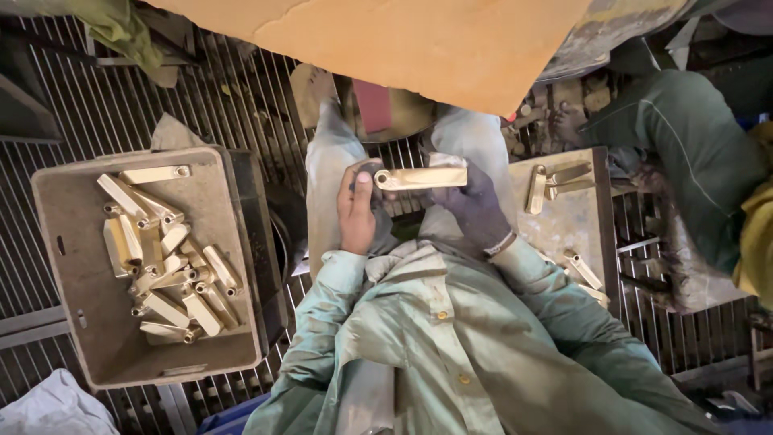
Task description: The person repeatedly picks up small brass-colored metal parts from a container and presses them against a rotating grinding wheel to smooth their surfaces. They handle the parts one at a time, turning them over to work on different sides before placing them back into the container.
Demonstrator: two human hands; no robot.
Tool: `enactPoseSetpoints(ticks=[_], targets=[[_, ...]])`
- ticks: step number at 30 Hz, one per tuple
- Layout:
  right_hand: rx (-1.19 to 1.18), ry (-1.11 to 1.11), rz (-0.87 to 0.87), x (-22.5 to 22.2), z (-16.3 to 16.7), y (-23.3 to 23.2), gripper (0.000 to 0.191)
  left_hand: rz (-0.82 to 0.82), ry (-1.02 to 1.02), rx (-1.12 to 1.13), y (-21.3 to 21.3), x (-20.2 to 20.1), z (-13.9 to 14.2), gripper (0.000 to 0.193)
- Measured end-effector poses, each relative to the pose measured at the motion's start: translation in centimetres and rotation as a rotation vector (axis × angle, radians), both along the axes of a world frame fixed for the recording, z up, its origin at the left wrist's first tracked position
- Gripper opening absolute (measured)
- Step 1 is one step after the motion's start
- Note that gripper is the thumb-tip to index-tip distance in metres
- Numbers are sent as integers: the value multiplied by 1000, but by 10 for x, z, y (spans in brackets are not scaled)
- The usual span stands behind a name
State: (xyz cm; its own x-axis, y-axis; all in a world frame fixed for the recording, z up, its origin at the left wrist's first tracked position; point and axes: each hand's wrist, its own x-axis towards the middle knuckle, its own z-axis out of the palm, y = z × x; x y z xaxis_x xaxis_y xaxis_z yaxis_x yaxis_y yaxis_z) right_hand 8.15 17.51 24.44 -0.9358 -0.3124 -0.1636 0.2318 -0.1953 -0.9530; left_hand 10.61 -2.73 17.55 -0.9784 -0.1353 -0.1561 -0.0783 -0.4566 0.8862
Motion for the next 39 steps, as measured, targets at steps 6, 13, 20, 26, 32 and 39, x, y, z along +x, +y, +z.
enactPoseSetpoints(ticks=[6,13,20,26,32,39], targets=[[23,-35,21,21,6,10,44,-33,37,38,2,12,40,38],[138,27,39,23,8,13,45,-42,95,-68,2,17,50,41],[149,58,12,24,3,15,44,-67,108,-1,3,18,44,40],[235,83,3,22,4,14,45,-55,104,13,3,15,40,38],[253,94,-4,22,0,13,43,-60,142,-60,0,13,39,37],[178,78,-40,21,-8,14,44,-82,102,-2,0,12,38,39]])
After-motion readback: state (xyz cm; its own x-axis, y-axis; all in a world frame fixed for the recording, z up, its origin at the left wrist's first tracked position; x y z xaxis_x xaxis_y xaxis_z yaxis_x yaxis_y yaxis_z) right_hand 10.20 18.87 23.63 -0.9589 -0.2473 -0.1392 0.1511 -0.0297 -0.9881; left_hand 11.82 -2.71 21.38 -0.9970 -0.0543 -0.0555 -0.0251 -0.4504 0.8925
